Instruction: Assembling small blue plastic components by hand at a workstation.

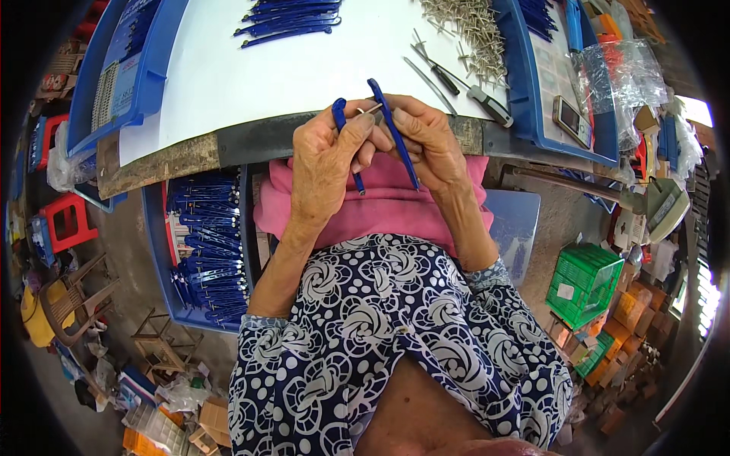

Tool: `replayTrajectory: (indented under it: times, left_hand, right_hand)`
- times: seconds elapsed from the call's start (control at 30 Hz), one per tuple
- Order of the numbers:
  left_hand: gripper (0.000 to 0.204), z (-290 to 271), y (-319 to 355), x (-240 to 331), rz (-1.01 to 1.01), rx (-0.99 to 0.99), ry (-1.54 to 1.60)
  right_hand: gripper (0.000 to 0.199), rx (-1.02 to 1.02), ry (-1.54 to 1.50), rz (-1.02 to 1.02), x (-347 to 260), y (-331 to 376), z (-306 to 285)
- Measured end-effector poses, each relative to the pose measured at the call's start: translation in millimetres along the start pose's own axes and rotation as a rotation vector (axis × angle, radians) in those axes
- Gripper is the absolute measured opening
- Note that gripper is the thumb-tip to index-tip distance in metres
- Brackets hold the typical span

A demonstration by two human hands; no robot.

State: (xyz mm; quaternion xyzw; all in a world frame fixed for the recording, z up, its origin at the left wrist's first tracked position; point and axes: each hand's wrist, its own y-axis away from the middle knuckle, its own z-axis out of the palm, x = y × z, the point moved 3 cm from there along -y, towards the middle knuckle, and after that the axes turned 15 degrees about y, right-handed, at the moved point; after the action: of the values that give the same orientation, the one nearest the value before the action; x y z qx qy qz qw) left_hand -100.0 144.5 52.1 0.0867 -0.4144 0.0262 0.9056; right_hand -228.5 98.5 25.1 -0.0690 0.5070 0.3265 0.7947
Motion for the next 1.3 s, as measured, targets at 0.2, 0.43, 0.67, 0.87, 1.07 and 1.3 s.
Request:
replayTrajectory:
  times: [0.2,0.43,0.67,0.87,1.07,1.3]
  left_hand:
    - [0.024,-1.7,2.4,0.8,-0.010,0.012,-0.012]
    - [0.023,-4.1,2.9,2.0,-0.061,-0.018,0.047]
    - [0.020,-3.7,2.4,1.8,-0.148,-0.071,0.199]
    - [0.017,5.2,3.6,4.3,-0.234,-0.136,0.232]
    - [0.005,19.9,2.6,10.8,-0.073,-0.142,0.185]
    - [0.003,28.1,10.8,33.7,0.124,-0.194,-0.101]
  right_hand:
    - [0.030,0.081,0.186,-0.050,-6.2,6.3,6.6]
    - [0.028,0.205,0.543,-0.131,-9.0,10.3,3.7]
    - [0.019,0.289,0.757,-0.234,-28.9,20.7,13.0]
    - [0.011,0.378,1.047,-0.364,-48.9,32.8,23.1]
    - [0.009,0.275,1.073,-0.491,-61.5,37.0,34.5]
    - [0.015,0.286,1.214,-0.741,-71.6,37.9,49.8]
